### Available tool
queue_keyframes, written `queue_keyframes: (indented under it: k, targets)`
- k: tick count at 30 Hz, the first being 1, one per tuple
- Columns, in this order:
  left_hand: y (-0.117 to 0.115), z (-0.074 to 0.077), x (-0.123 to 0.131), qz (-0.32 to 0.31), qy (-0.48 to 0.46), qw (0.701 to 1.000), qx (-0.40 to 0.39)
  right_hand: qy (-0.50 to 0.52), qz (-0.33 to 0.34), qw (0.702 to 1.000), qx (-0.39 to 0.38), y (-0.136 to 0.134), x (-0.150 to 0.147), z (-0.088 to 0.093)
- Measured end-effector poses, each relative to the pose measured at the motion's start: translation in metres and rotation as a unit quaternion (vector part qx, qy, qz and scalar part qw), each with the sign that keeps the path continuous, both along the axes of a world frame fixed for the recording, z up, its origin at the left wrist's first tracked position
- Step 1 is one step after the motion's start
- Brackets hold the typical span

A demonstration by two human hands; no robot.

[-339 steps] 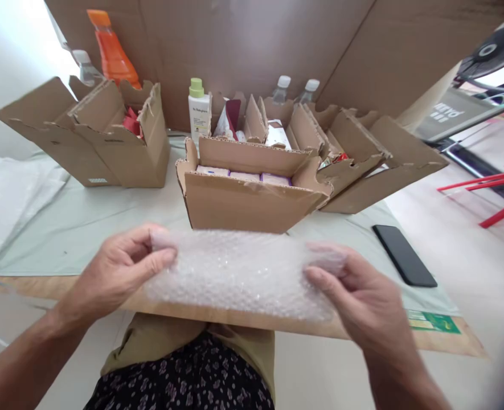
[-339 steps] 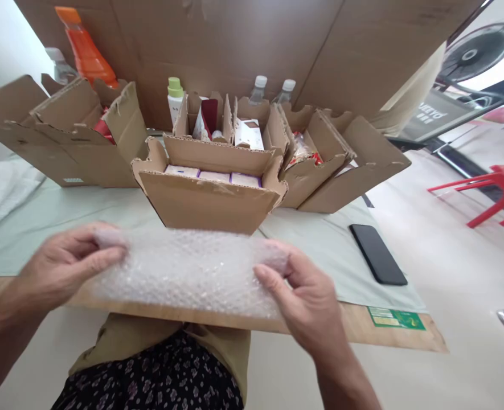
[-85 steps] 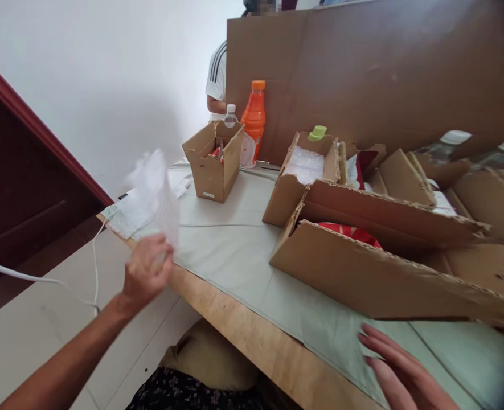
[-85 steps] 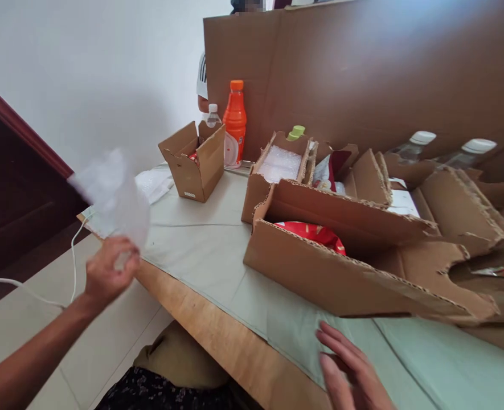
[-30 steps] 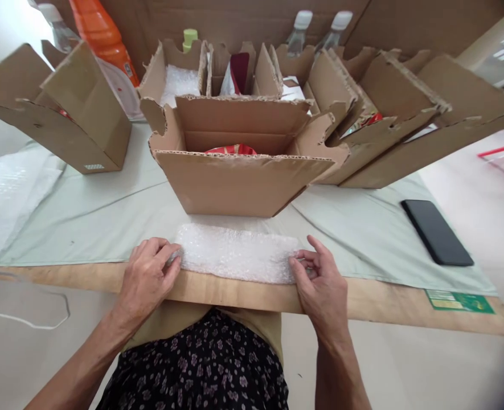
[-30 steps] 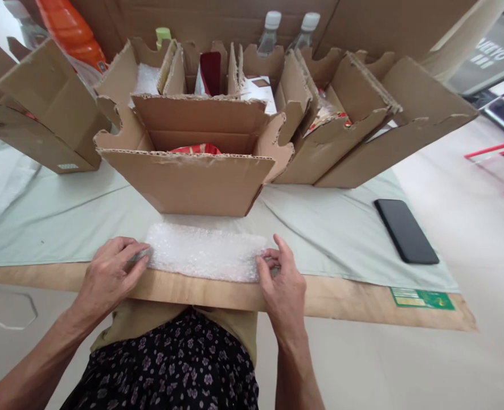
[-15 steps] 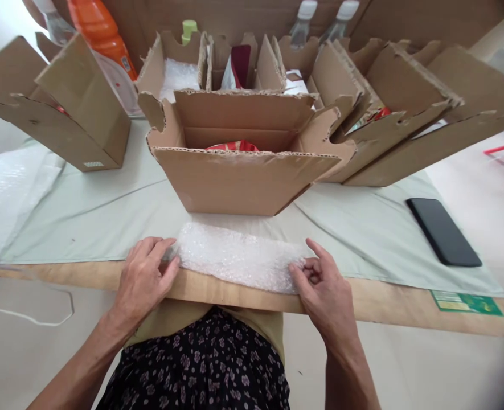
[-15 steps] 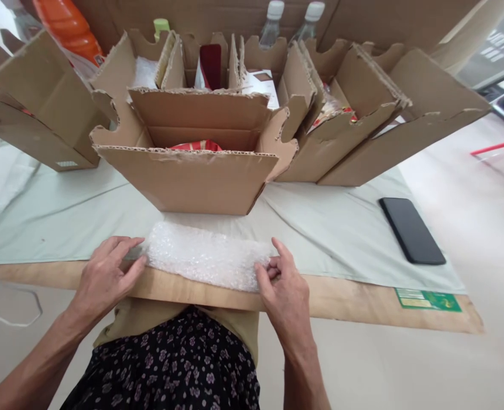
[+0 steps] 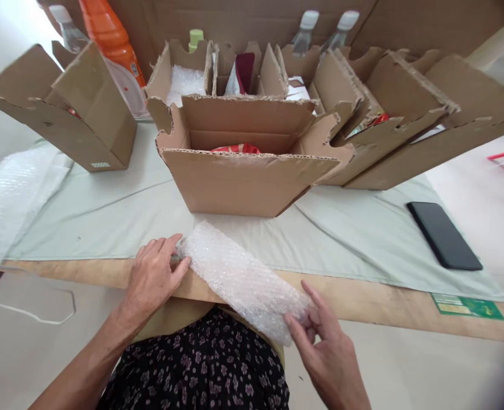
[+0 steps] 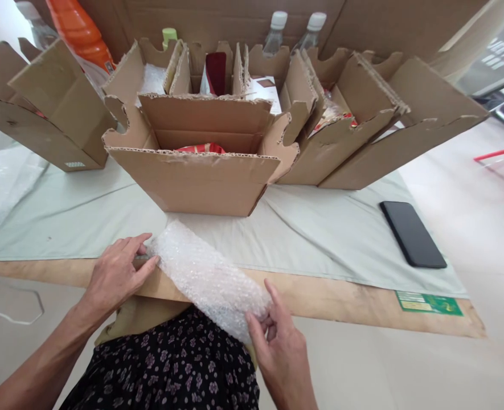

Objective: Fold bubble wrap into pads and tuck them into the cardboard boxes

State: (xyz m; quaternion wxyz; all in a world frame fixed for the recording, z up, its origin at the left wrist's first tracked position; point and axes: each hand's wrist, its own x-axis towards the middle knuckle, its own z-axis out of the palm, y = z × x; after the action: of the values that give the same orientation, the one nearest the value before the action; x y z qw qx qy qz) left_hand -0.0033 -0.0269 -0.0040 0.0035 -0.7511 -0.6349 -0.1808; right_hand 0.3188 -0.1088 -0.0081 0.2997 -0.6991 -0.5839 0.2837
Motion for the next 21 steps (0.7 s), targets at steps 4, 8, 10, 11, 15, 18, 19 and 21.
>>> queue_keyframes:
  k: [4, 8, 10, 11, 15, 18, 19, 21]
  targets:
    - [0.004, -0.002, 0.007, -0.016, 0.023, 1.0, 0.007, 0.033, -0.033, 0.999, -0.015, -0.03, -0.02, -0.011]
    - [0.011, -0.003, 0.01, -0.044, 0.038, 0.998, 0.017, 0.069, -0.015, 0.998, -0.003, -0.053, -0.034, -0.03]
    - [0.016, -0.002, 0.012, -0.064, 0.05, 0.996, 0.025, 0.087, 0.002, 0.996, 0.023, -0.062, -0.037, -0.04]
    - [0.02, 0.0, 0.014, -0.077, 0.055, 0.995, 0.032, 0.093, 0.01, 0.995, 0.044, -0.066, -0.037, -0.043]
    - [0.046, 0.007, 0.034, -0.147, 0.054, 0.986, 0.065, 0.086, 0.078, 0.983, 0.14, -0.074, -0.036, -0.048]
    - [0.068, 0.009, 0.054, -0.187, 0.049, 0.979, 0.056, 0.093, 0.153, 0.971, 0.157, -0.074, -0.039, -0.042]
    - [0.071, 0.009, 0.058, -0.19, 0.05, 0.979, 0.052, 0.107, 0.165, 0.968, 0.155, -0.073, -0.041, -0.039]
    - [0.067, 0.012, 0.06, -0.195, 0.039, 0.979, 0.051, 0.145, 0.171, 0.965, 0.14, -0.072, -0.046, -0.034]
